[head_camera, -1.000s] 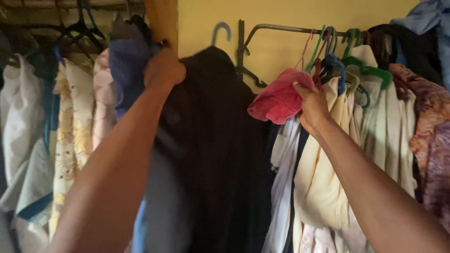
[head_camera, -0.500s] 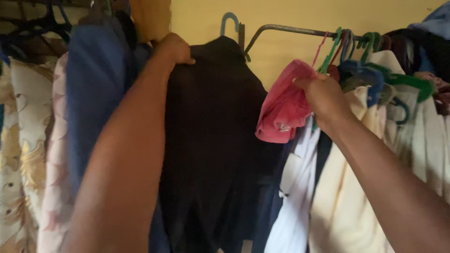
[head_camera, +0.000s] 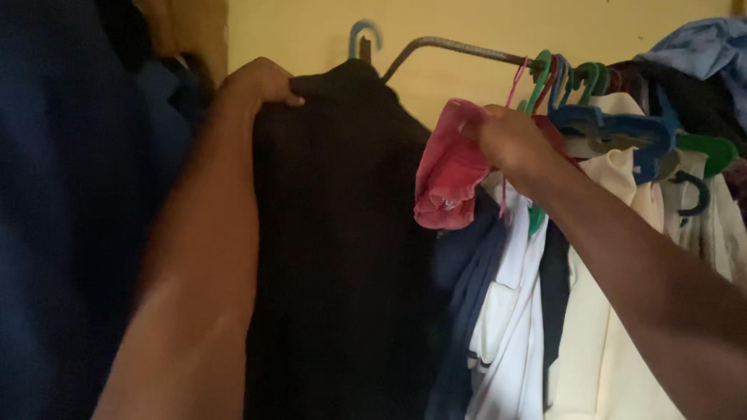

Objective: The person picks up a pink cloth from a pile, attaches it to a blue plastic hanger, and then hangs both the hanger and a black garment on a rack inside a closet.

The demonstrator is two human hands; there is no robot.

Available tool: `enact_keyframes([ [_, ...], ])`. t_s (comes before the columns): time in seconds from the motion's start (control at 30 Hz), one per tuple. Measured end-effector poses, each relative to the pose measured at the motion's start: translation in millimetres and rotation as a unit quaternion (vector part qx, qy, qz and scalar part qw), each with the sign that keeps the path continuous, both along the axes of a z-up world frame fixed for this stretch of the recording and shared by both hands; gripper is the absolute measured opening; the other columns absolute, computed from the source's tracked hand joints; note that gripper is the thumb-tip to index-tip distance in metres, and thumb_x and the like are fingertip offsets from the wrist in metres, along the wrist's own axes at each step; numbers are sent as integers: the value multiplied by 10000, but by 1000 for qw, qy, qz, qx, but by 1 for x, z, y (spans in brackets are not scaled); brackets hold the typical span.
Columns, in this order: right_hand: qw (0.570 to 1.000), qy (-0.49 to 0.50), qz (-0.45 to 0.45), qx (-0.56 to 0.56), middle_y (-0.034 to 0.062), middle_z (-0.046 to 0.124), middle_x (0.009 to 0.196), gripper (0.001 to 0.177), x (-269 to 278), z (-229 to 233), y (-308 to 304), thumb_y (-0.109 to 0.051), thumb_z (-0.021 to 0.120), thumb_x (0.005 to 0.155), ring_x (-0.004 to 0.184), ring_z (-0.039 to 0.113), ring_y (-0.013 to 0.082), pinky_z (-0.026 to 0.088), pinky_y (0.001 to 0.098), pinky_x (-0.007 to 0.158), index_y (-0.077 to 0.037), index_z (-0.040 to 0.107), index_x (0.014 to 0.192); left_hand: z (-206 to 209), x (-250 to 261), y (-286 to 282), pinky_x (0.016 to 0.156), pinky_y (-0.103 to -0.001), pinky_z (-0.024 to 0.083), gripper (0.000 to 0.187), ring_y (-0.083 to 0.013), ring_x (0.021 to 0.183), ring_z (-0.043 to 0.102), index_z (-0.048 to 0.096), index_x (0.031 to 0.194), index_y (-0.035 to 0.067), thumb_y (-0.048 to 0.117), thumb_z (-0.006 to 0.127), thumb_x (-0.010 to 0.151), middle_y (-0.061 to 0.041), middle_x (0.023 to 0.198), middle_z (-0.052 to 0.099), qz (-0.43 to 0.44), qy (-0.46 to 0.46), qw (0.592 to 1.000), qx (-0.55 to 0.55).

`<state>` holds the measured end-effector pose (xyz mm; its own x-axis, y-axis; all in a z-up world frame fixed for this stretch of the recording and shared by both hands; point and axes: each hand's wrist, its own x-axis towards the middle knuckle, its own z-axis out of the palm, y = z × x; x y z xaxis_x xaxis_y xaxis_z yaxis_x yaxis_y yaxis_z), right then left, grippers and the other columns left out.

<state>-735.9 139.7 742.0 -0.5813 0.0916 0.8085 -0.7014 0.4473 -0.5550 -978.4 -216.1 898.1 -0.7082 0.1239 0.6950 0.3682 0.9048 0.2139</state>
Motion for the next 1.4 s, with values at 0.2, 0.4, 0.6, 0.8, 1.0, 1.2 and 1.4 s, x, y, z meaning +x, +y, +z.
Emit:
enact_keyframes([
  [0.2, 971, -41, -217, 87, 112, 728, 926, 275, 5, -4, -5, -245, 665, 924, 848, 656, 211, 502, 383, 735, -29, 707, 1090, -49, -55, 27, 1112, -543, 448, 665, -396, 1337, 548, 662, 1406, 144, 485, 797, 852, -176, 1439, 595, 47, -19, 985, -165],
  [0.4, 951, -9, -259, 167, 212, 738, 939, 298, -9, -4, 8, -224, 629, 896, 871, 716, 315, 532, 426, 768, 6, 717, 1064, -97, -45, 37, 1055, -532, 495, 633, -390, 1273, 598, 673, 1297, 28, 388, 857, 809, -214, 1355, 633, 28, -40, 998, -33],
  [0.6, 882, 97, -371, 274, 245, 725, 984, 284, -31, -7, 12, -177, 577, 923, 943, 690, 437, 528, 516, 831, -72, 729, 1139, -120, 26, 75, 1079, -592, 474, 433, -400, 1312, 585, 638, 1336, 31, 183, 683, 933, -232, 1427, 610, 8, 27, 1000, -5],
  [0.8, 843, 152, -378, 351, 188, 744, 1007, 484, -23, -20, 3, -145, 618, 784, 891, 702, 417, 551, 509, 793, -158, 704, 1259, -144, 54, 118, 1146, -722, 211, 1049, -415, 1478, 261, 191, 1607, 156, 459, 827, 829, -194, 1593, 286, -30, 90, 989, -117],
  [1.0, 812, 164, -399, 392, 207, 738, 948, 417, -22, -23, 11, -186, 681, 788, 870, 706, 417, 561, 507, 793, -148, 736, 1199, -154, 44, 125, 1152, -748, 188, 1217, -402, 1496, 258, 160, 1636, 184, 528, 887, 723, -144, 1620, 296, 19, 118, 986, -118],
  [1.2, 803, 195, -376, 420, 217, 717, 868, 379, -24, -24, 19, -182, 693, 764, 836, 696, 431, 543, 538, 753, -101, 723, 1134, -154, 41, 135, 1137, -778, 162, 1232, -412, 1496, 249, 159, 1646, 174, 506, 900, 720, -150, 1639, 274, 61, 114, 986, -109],
  [1.4, 847, 264, -319, 333, 235, 710, 904, 399, -14, -33, 11, -84, 639, 733, 898, 672, 444, 516, 564, 797, -84, 715, 1125, -160, 42, 123, 1144, -767, 130, 1165, -369, 1554, 105, 134, 1640, 193, 470, 862, 775, -121, 1695, 115, 52, 102, 982, -149],
])
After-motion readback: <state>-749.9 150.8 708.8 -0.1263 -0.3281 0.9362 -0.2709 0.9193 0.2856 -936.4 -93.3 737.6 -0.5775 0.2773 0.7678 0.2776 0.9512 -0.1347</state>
